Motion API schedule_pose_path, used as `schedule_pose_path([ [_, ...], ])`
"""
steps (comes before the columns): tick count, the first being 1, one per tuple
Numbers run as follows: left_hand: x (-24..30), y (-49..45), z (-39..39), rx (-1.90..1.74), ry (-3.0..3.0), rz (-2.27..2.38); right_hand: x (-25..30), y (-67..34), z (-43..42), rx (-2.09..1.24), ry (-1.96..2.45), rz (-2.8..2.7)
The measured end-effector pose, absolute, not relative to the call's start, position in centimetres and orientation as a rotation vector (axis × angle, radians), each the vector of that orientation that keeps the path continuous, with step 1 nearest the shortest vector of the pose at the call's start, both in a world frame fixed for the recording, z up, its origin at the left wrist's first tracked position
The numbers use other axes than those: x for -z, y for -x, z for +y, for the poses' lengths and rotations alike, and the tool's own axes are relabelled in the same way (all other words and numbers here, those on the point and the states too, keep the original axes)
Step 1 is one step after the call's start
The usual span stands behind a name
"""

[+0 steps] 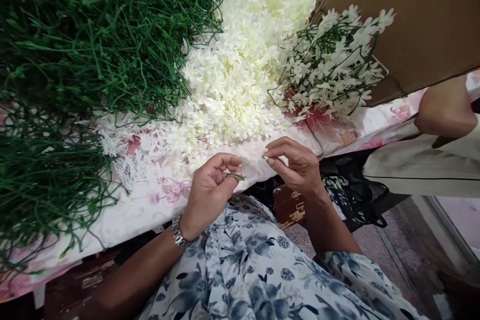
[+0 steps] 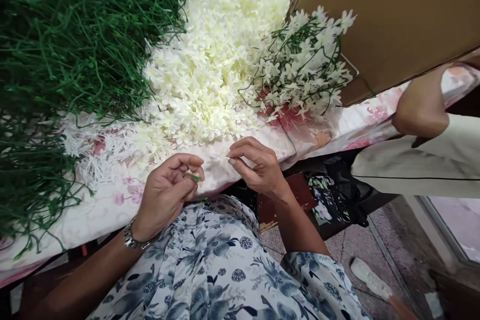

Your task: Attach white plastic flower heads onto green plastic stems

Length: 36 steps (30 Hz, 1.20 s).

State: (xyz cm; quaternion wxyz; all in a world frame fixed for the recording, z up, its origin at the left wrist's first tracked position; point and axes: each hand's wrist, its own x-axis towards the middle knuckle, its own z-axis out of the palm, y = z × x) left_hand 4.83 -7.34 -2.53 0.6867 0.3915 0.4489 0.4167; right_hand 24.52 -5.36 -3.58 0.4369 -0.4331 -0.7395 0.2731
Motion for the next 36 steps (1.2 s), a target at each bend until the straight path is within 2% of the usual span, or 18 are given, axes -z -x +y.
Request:
schedule_pose_path([
  [4, 2.6, -5.9, -7.1, -0.937, -0.948, 1.057, 3.5, -23.9, -5.5, -0.84, 0.947, -1.782],
  [11, 2.6, -6.9, -7.0, -0.969, -1.014, 1.168, 3.9, -23.8, -5.3, -0.874, 0.92, -1.71],
  [15, 2.8, -6.8, -7.3, -0.997, -0.857, 1.133, 4.4, -24.3, -4.6, -0.652, 1.114, -1.726],
  [20, 2.1, -6.3, -7.7, -1.045, -0.693, 1.132, 4.9, -24.7, -4.2, -0.194, 1.311, -2.178],
  [23, 1.7, -6.0, -7.9, -1.079, -0.678, 1.129, 4.6, -24.9, -4.2, -0.094, 1.348, -2.198],
  [26, 1.8, -5.8, -8.1, -1.096, -0.674, 1.107, 3.6, -24.8, -4.7, -0.118, 1.314, -2.115],
  [32, 2.0, -5.5, -8.5, -1.172, -0.83, 1.095, 0.5, -23.1, -7.3, -0.465, 1.118, -2.038],
  [36, 2.1, -5.3, -8.9, -1.247, -0.989, 1.125, 0.5, -21.5, -7.8, -0.461, 1.059, -2.106],
])
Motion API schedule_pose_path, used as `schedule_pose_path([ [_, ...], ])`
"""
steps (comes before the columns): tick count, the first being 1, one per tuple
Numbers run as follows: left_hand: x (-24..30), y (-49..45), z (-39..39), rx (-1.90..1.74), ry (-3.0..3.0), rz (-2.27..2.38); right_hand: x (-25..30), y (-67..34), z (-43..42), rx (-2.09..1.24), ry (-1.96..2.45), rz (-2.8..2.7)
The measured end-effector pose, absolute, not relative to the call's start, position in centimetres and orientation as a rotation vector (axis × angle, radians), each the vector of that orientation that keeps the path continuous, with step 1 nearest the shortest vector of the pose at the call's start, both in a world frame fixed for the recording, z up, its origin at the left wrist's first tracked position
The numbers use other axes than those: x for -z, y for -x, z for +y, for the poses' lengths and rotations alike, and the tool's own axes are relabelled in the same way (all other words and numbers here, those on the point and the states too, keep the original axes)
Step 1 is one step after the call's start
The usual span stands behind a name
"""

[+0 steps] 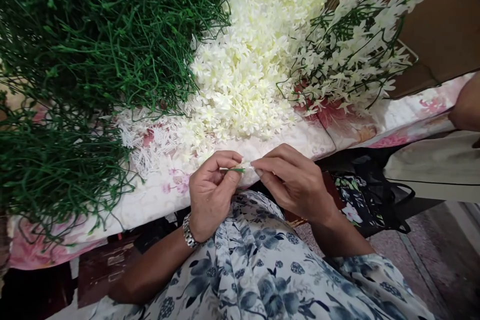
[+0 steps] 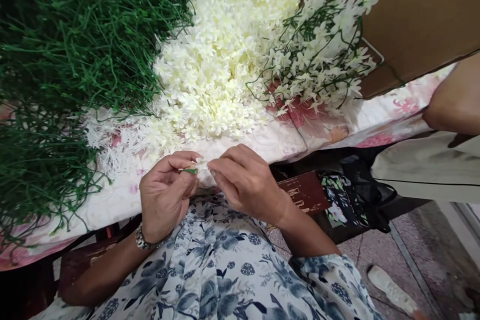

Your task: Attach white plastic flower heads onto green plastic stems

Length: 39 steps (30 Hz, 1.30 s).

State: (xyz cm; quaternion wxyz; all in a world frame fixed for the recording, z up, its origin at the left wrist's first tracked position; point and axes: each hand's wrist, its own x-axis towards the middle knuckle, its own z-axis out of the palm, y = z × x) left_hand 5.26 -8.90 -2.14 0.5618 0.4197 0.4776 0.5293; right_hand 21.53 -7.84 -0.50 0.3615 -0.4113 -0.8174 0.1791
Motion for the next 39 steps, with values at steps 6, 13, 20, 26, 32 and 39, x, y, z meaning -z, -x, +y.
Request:
schedule_pose_path([
  [6, 2.5, -4.9, -9.5, -1.332, -1.236, 1.161, 1.3, -20.2, -7.4, -0.348, 1.103, -2.098],
  [13, 2.0, -4.0, -9.5, -1.298, -1.799, 1.237, 1.1, -20.0, -7.6, -0.312, 1.072, -2.171],
  [20, 1.8, -3.5, -9.7, -1.252, -1.911, 1.182, 1.5, -20.4, -7.8, -0.443, 1.025, -2.163],
  [26, 2.6, -3.3, -9.8, -1.297, -1.676, 1.169, 1.9, -20.4, -8.1, -0.45, 0.991, -2.165],
  [32, 3.0, -3.5, -9.6, -1.297, -1.518, 1.159, 2.0, -19.7, -8.2, -0.425, 0.992, -2.163],
  [39, 2.9, -3.4, -9.9, -1.184, -1.386, 1.213, 2.2, -19.5, -8.5, -0.507, 0.983, -2.099],
])
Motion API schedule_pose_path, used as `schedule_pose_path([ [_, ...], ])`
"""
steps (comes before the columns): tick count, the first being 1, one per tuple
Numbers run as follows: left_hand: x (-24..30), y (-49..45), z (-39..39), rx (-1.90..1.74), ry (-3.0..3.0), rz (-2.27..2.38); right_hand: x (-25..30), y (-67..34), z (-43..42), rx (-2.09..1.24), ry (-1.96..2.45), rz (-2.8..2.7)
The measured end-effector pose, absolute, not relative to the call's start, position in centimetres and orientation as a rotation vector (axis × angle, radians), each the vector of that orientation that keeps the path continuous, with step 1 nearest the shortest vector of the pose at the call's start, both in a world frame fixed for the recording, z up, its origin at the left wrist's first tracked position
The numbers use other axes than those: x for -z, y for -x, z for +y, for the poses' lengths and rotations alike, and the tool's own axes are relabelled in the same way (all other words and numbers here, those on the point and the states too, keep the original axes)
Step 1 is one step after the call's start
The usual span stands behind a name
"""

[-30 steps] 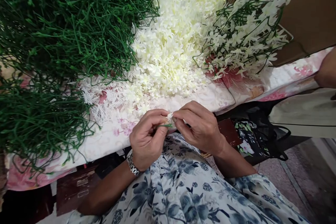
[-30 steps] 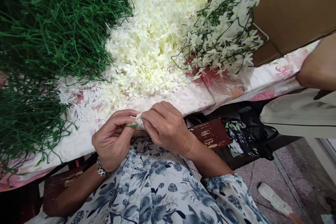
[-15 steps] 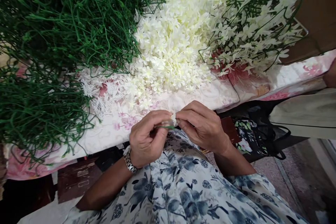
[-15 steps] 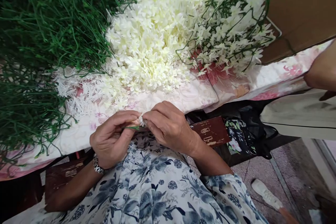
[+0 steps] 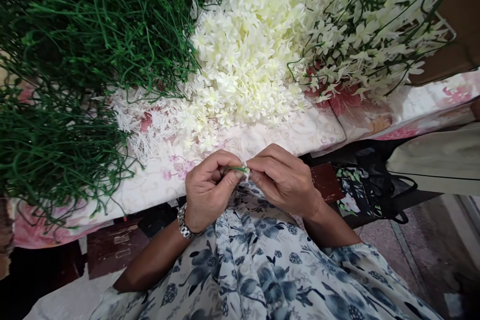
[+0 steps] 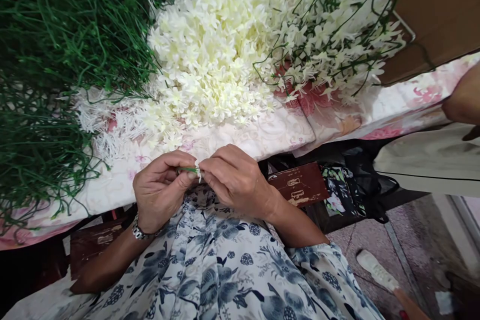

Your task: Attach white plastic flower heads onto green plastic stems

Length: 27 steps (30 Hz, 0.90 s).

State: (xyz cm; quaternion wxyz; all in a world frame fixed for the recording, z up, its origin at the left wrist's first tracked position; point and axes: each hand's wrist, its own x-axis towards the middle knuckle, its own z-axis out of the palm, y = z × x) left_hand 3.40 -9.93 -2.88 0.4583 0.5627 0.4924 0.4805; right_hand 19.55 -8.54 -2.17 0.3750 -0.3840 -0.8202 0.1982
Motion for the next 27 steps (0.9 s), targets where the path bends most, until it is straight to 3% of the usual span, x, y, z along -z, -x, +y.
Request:
schedule_pose_path([
  [6, 2.4, -3.1, -10.0, -1.16, -1.479, 1.259, 2.2, -19.3, -8.7, -0.519, 0.979, -2.084],
  [12, 3.1, -2.9, -10.4, -1.198, -1.072, 1.17, 1.9, -18.8, -8.9, -0.713, 0.983, -1.976],
  [27, 2.8, -2.6, -10.9, -1.182, -1.092, 1.114, 2.7, -18.0, -8.9, -0.691, 0.965, -1.973],
])
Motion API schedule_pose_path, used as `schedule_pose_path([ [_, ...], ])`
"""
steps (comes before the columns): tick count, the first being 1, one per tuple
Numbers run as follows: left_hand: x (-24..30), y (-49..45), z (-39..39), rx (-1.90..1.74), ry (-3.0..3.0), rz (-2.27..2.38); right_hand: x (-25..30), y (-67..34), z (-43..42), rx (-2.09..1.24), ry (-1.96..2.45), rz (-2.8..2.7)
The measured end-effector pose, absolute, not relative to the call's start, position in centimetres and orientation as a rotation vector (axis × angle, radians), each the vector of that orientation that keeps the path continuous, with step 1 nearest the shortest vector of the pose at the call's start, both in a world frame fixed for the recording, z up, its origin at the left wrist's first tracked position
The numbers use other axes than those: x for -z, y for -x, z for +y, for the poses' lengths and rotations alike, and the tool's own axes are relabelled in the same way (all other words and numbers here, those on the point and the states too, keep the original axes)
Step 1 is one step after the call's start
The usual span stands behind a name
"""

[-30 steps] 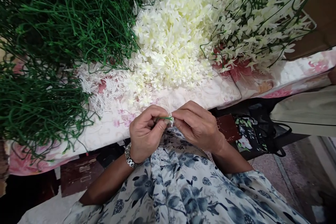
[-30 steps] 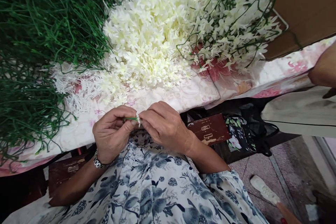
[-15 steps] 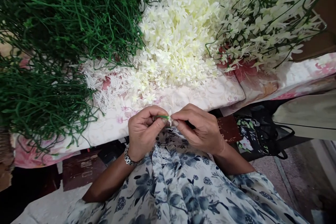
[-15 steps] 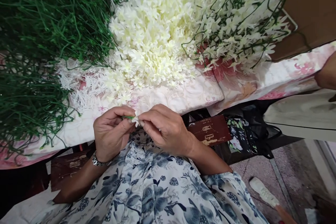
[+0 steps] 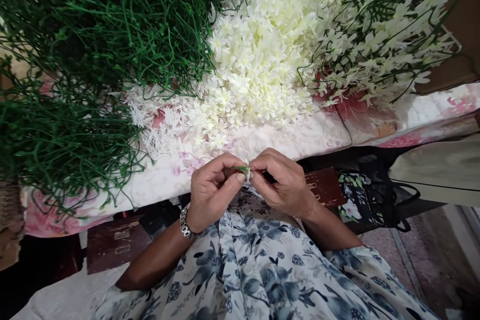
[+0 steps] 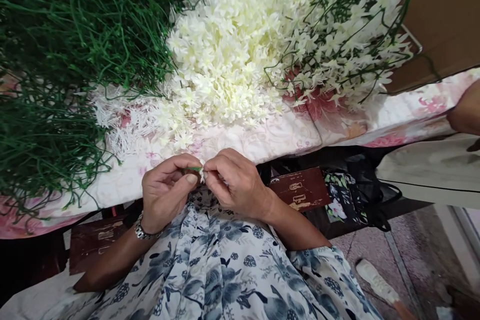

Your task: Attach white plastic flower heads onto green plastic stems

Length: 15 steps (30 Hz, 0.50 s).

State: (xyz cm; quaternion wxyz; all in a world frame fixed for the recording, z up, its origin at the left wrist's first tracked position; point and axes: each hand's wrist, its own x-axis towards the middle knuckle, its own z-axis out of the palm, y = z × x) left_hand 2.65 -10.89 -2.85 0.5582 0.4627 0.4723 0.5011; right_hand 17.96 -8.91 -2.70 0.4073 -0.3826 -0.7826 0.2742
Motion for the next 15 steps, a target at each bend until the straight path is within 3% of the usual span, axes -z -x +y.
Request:
schedule_pose_path([
  [8, 2.8, -1.6, -10.2, -1.195, -0.755, 0.945, 2.0, -18.5, -8.4, -0.839, 0.953, -1.936],
  [15, 2.9, -0.9, -10.1, -1.225, -0.741, 0.909, 0.9, -17.5, -8.0, -0.733, 0.874, -2.03],
])
